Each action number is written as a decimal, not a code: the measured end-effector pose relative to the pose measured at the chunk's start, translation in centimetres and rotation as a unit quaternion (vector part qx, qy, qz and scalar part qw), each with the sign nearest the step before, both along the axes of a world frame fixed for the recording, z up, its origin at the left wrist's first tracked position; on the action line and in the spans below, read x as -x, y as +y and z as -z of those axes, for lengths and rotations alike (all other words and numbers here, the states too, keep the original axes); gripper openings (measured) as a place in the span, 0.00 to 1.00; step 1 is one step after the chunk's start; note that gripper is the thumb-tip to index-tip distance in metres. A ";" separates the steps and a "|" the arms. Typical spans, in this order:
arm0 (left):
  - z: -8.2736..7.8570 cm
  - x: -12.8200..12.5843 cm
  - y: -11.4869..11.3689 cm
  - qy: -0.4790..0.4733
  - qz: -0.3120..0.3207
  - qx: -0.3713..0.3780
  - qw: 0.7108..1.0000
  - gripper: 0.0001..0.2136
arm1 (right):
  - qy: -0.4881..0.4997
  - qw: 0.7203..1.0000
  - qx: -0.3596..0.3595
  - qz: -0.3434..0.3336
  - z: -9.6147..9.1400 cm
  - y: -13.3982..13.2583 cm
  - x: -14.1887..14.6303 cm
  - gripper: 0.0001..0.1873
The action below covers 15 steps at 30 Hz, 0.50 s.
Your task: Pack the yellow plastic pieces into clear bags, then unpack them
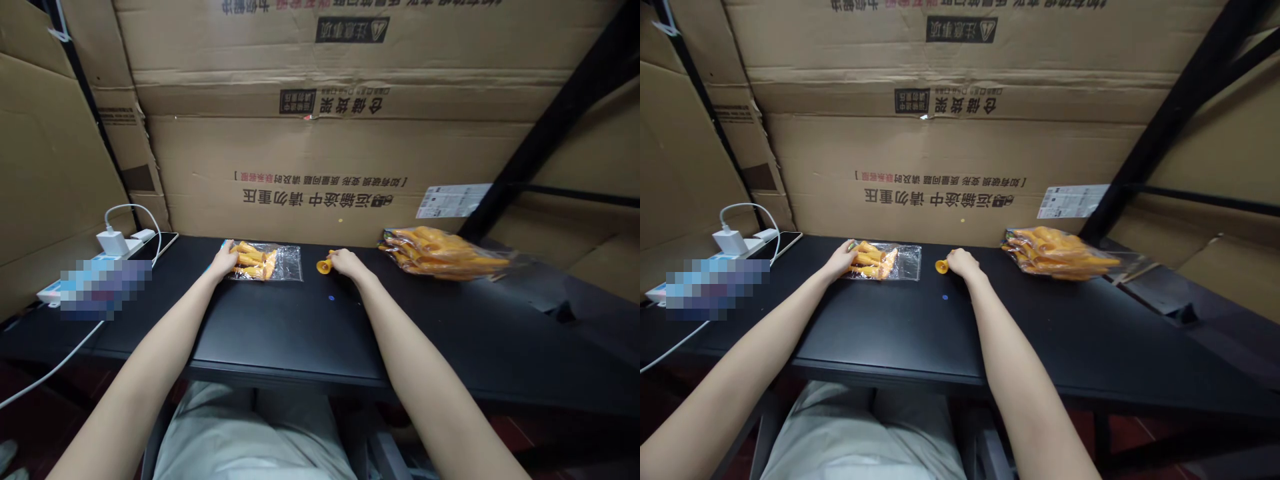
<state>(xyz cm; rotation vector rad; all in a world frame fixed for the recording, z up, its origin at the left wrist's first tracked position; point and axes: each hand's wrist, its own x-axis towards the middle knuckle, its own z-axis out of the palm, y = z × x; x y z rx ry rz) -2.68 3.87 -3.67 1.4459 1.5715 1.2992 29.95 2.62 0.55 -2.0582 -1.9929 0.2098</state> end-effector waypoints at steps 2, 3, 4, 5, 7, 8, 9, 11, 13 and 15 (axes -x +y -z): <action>0.0 0.0 0.0 -0.001 -0.002 -0.005 1.000 0.27 | 0.001 0.997 0.036 -0.067 0.3 -0.3 0.9 0.21; 0.0 0.0 0.0 0.000 -0.002 -0.006 1.000 0.26 | -0.018 0.996 0.047 -0.078 0.4 -0.5 1.3 0.22; 0.0 0.0 0.0 0.003 -0.003 -0.006 1.000 0.26 | -0.047 0.994 0.039 -0.085 0.4 -0.7 1.7 0.21; 0.0 0.0 0.0 0.008 -0.005 -0.006 1.000 0.27 | -0.080 0.993 0.020 -0.088 0.3 -1.0 2.0 0.20; -0.2 -0.1 -0.1 0.018 -0.006 -0.003 1.000 0.27 | -0.130 0.986 -0.030 -0.103 0.1 -1.5 2.6 0.15; -0.3 -0.1 -0.1 0.021 -0.004 -0.001 1.000 0.27 | -0.139 0.982 -0.044 -0.117 -0.1 -1.8 2.8 0.13; -0.4 -0.2 -0.1 0.022 -0.001 0.001 1.000 0.27 | -0.138 0.980 -0.047 -0.132 -0.2 -1.9 3.1 0.12; -0.5 -0.3 -0.2 0.018 0.008 0.006 1.000 0.27 | -0.126 0.978 -0.041 -0.159 -0.6 -2.3 3.6 0.12; -0.6 -0.5 -0.3 0.012 0.015 0.008 1.000 0.27 | -0.119 0.975 -0.047 -0.181 -0.8 -2.5 4.2 0.12; -0.6 -0.7 -0.3 0.008 0.020 0.010 1.000 0.27 | -0.116 0.970 -0.071 -0.200 -0.9 -2.8 4.9 0.12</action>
